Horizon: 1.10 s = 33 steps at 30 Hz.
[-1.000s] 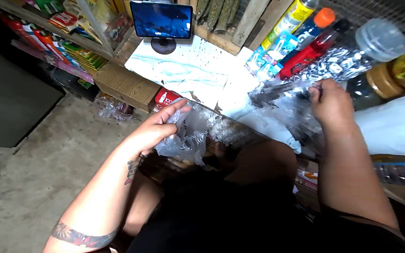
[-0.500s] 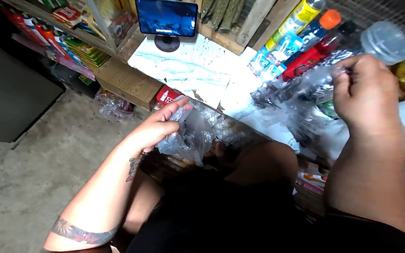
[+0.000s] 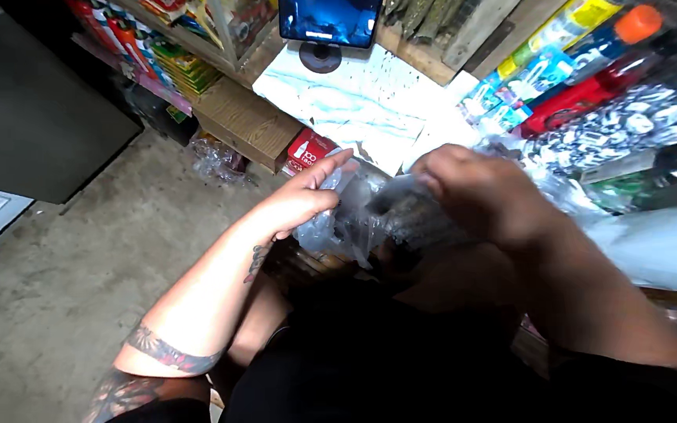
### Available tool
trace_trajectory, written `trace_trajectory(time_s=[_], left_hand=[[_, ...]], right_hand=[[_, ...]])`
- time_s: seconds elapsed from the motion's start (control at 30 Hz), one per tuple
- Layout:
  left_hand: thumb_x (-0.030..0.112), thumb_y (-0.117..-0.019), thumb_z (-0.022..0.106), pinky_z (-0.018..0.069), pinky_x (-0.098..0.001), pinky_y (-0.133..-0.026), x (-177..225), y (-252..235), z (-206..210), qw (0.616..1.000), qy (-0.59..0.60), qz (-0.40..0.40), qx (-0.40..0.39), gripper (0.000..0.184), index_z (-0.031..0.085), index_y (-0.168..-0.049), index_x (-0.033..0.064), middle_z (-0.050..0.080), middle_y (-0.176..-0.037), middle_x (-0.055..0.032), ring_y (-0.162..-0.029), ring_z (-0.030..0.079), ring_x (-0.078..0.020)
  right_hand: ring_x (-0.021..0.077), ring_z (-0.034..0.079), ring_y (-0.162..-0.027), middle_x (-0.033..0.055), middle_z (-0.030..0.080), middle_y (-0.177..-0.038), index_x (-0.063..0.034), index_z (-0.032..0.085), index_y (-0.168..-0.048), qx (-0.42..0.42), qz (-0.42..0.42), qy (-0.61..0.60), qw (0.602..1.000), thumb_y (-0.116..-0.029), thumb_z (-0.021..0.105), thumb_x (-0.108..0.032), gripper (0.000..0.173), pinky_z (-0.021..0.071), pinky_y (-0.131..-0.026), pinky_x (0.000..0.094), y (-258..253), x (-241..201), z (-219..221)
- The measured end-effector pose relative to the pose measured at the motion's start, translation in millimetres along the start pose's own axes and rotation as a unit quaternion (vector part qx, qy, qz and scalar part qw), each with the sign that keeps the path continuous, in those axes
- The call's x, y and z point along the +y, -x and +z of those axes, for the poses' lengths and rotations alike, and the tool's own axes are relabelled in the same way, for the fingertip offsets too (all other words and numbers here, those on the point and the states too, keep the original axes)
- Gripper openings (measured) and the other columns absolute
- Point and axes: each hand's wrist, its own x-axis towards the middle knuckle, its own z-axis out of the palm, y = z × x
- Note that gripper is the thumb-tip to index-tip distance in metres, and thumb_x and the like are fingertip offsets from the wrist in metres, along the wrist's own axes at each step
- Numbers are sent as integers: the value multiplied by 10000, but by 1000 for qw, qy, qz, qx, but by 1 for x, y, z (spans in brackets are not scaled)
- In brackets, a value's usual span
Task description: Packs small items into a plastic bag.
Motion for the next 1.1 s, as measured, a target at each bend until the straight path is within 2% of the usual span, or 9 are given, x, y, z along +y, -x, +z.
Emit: trace_trajectory(time_s=[0.13,0.2,0.33,0.47,0.63,0.73,0.83,0.93,1.1], left_hand=[[17,-851,492,539,-271,-898,1,-1,0,1000,7,-5,-4,791,282,-1607,112,478,-1556,-24,-1239,583,-97],[-3,-850,486,547,-276,-895,0,-1,0,1000,14,-7,-8,796,282,-1610,118,483,-1552,-23,-1231,593,-105],[7,-870,470,540,-253,-888,0,0,-2,1000,7,6,-16,764,284,-1604,107,501,-1530,-30,-1182,610,-90],[38,-869,481,503,-203,-690,-2,-1,-4,1000,-11,12,-10,760,301,-1602,121,534,-1501,1,-947,628,-42],[43,-848,486,472,-187,-611,-1,-1,-5,1000,-27,5,-5,782,302,-1603,137,521,-1520,37,-864,621,-19],[32,-844,486,417,-172,-541,-3,-2,-4,1000,-23,16,0,773,317,-1593,119,548,-1489,31,-714,558,1],[25,-844,485,434,-161,-551,-3,-2,-3,1000,-23,13,3,775,314,-1594,115,558,-1475,35,-731,573,8],[23,-839,488,438,-162,-562,-4,-4,-1,1000,-22,10,1,780,309,-1594,105,558,-1475,20,-746,578,7],[25,-835,486,430,-176,-555,-5,-6,1,1000,-25,0,3,785,317,-1596,118,550,-1489,23,-747,577,-3]], right_hand=[[375,703,-788,190,677,-972,-24,697,-1088,-8,-25,18,999,-1003,542,-15,177,579,-605,527,-20,-22,53],[395,697,-890,205,663,-1044,-21,682,-1122,-82,-13,11,996,-991,574,-5,170,585,-672,543,-26,-34,68],[389,651,-1128,175,652,-1262,-96,666,-1314,-131,-81,-58,986,-963,723,-212,374,567,-904,553,-28,-27,87],[323,641,-1196,133,635,-1357,-123,663,-1348,-97,-110,-116,982,-965,716,-254,408,535,-1004,517,-12,7,73],[312,605,-1280,139,650,-1345,-87,688,-1304,-44,-4,-111,993,-1021,610,-188,310,475,-1097,533,30,81,45],[434,577,-1301,222,645,-1342,-31,680,-1294,-33,141,-30,989,-1012,637,-136,304,429,-1107,635,64,127,27],[550,458,-1364,306,561,-1419,1,619,-1382,-84,312,-17,946,-904,795,-135,527,326,-1103,755,95,157,12],[570,403,-1391,325,506,-1464,-15,562,-1448,-94,392,-12,915,-850,865,-240,707,288,-1102,781,111,171,16],[542,429,-1387,311,542,-1432,-33,594,-1426,-46,400,-10,915,-1035,587,-462,580,293,-1116,745,111,183,36]])
